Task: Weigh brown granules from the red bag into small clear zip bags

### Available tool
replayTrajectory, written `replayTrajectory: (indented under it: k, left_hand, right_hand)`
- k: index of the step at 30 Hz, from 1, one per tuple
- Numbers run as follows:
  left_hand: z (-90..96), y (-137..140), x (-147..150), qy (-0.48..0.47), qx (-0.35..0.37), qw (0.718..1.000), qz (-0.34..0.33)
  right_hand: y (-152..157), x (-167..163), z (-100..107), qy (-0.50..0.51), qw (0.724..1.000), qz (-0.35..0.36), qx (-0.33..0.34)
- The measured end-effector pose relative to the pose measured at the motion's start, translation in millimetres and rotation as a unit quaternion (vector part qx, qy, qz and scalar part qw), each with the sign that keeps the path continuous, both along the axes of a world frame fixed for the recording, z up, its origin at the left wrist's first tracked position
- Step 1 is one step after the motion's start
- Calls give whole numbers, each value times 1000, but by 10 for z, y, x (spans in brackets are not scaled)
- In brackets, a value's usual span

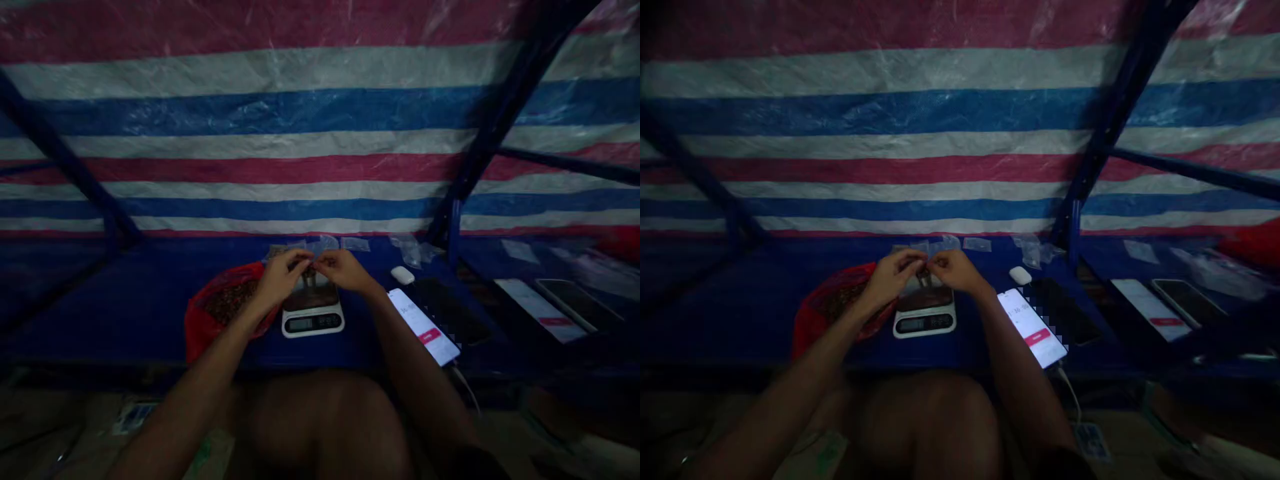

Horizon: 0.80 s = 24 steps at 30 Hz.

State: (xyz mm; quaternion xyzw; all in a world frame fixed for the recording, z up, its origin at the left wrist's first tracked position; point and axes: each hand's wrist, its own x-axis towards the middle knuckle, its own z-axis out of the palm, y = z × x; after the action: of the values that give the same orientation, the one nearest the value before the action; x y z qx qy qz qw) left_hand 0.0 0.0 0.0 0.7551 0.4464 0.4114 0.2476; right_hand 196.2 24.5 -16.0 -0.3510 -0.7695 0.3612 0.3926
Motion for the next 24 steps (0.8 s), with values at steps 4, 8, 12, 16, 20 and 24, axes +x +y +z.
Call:
replayTrajectory:
  k: [4,8,12,16,20,24]
  left_hand:
    - [68,-28,-98,-36,-3,999,3]
    - [192,-145,-331,-79,-18,996,23]
    - [255,-316,-705,-12,-43,997,68]
    - [151,-466,-1081,130,-68,986,74]
    - [-9,-560,-1284,273,-78,957,55]
    - [-69,-582,-1290,328,-98,939,46]
  right_hand:
    - [32,-2,-6,3,999,-46,27]
    - [48,16,-14,-1,993,-105,52]
    - [62,24,-32,-4,990,-133,55]
    - [74,-9,-72,-15,991,-122,53]
    - [61,-57,-93,-27,993,-70,90]
    - [25,-71,-65,-28,995,-39,91]
